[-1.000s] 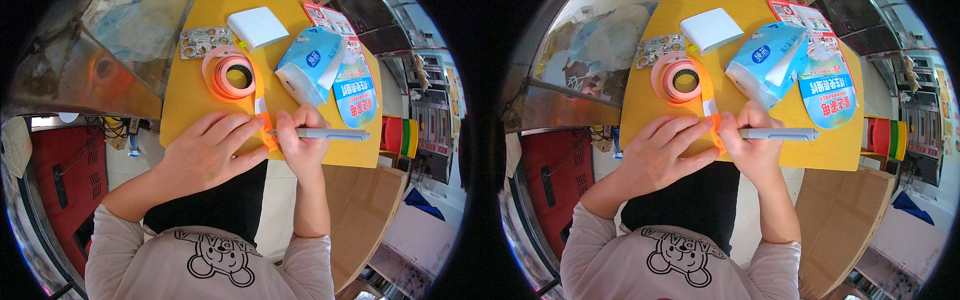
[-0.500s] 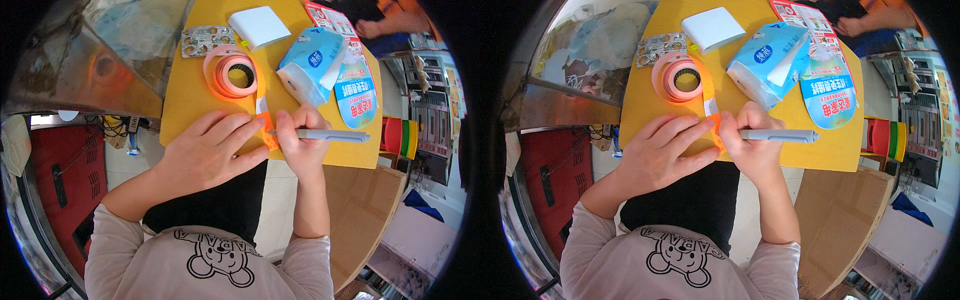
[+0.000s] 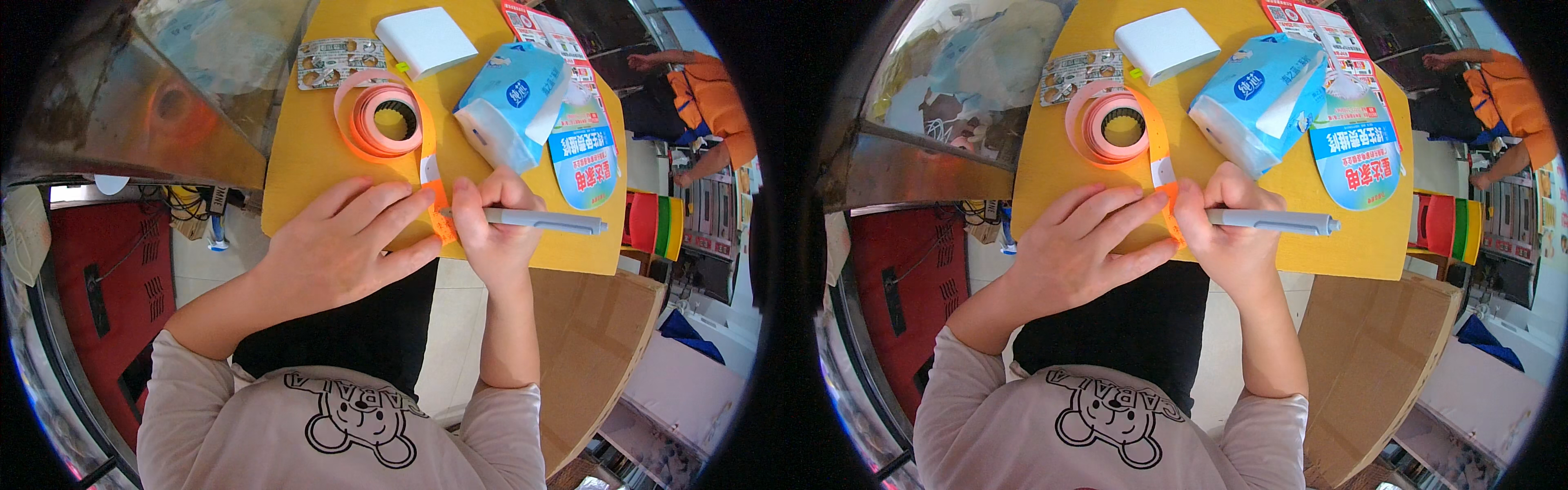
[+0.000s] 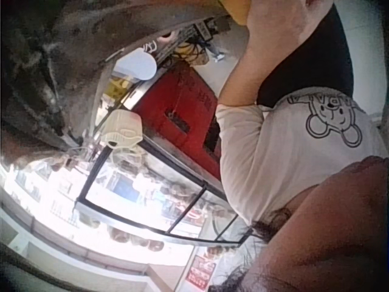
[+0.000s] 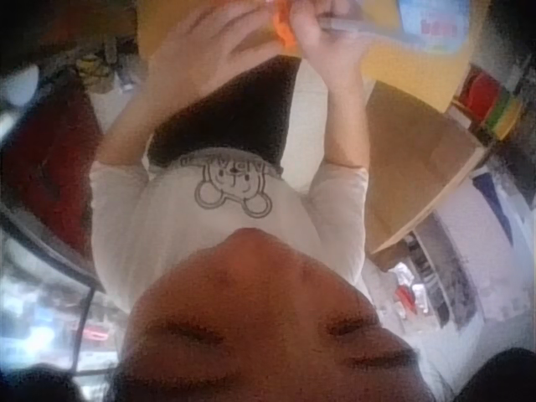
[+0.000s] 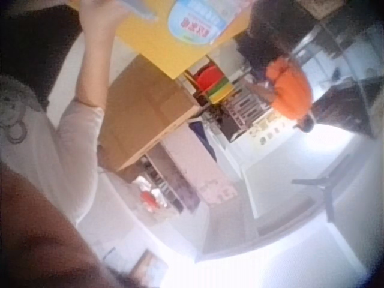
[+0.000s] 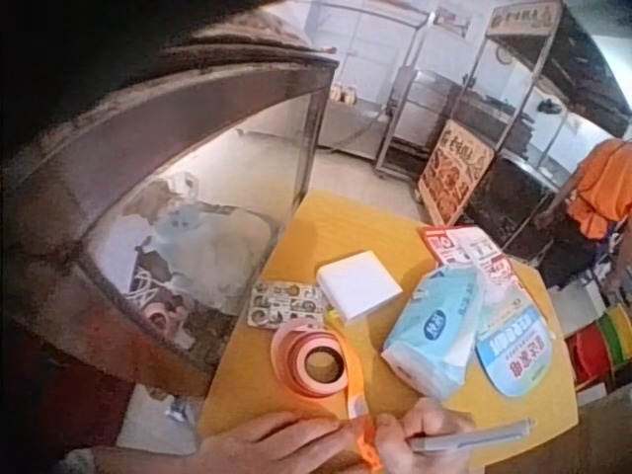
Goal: The person sits on the floor and writes on a roll of orange tape using a pen. They hold the tape roll steady with one hand while writing with the other.
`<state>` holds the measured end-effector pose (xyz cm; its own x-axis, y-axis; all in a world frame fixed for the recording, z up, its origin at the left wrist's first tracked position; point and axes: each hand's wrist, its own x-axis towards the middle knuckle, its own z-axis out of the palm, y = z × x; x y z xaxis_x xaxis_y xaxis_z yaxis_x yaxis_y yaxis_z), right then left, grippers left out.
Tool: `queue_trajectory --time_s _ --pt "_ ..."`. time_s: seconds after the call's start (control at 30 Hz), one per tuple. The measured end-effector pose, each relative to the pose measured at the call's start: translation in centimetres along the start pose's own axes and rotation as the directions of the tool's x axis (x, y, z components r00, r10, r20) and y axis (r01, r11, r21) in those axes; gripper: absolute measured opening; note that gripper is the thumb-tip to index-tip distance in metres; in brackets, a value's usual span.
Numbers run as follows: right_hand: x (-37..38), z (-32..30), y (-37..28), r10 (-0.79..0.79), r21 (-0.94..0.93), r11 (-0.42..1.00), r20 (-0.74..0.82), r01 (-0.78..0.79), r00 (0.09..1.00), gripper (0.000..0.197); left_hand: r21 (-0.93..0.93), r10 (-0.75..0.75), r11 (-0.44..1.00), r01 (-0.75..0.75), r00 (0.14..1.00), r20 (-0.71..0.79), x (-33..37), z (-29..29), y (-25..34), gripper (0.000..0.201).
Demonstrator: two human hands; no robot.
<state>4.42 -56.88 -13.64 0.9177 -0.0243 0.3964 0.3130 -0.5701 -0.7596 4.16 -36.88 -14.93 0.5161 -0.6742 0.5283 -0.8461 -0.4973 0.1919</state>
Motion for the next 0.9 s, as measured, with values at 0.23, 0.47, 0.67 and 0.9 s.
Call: queue_trajectory --time_s 0.23,0.47,0.67,0.9 --pt "0.08 0.00 -0.03 -0.050 -0.022 0.999 0.000 0.050 0.999 0.035 0.009 0.003 1.000 -0.003 1.000 0.004 -0.06 -0.06 -0.08 0.035" --pt "-0.04 -0.14 -0.15 -0.010 -0.018 1.000 -0.015 0.010 1.000 0.035 0.002 -0.003 1.000 0.003 1.000 -0.001 -0.07 0.00 -0.04 0.034" --pt "-0.05 -0.19 -0.18 -0.007 -0.003 1.000 0.003 0.007 1.000 0.035 0.013 0.000 1.000 0.000 1.000 -0.001 0.00 -0.04 0.00 0.035" --pt "-0.27 -0.47 0.42 0.145 0.155 0.979 -0.070 -0.133 0.987 0.032 0.012 0.002 1.000 -0.002 1.000 0.023 0.09 -0.24 -0.03 0.034"
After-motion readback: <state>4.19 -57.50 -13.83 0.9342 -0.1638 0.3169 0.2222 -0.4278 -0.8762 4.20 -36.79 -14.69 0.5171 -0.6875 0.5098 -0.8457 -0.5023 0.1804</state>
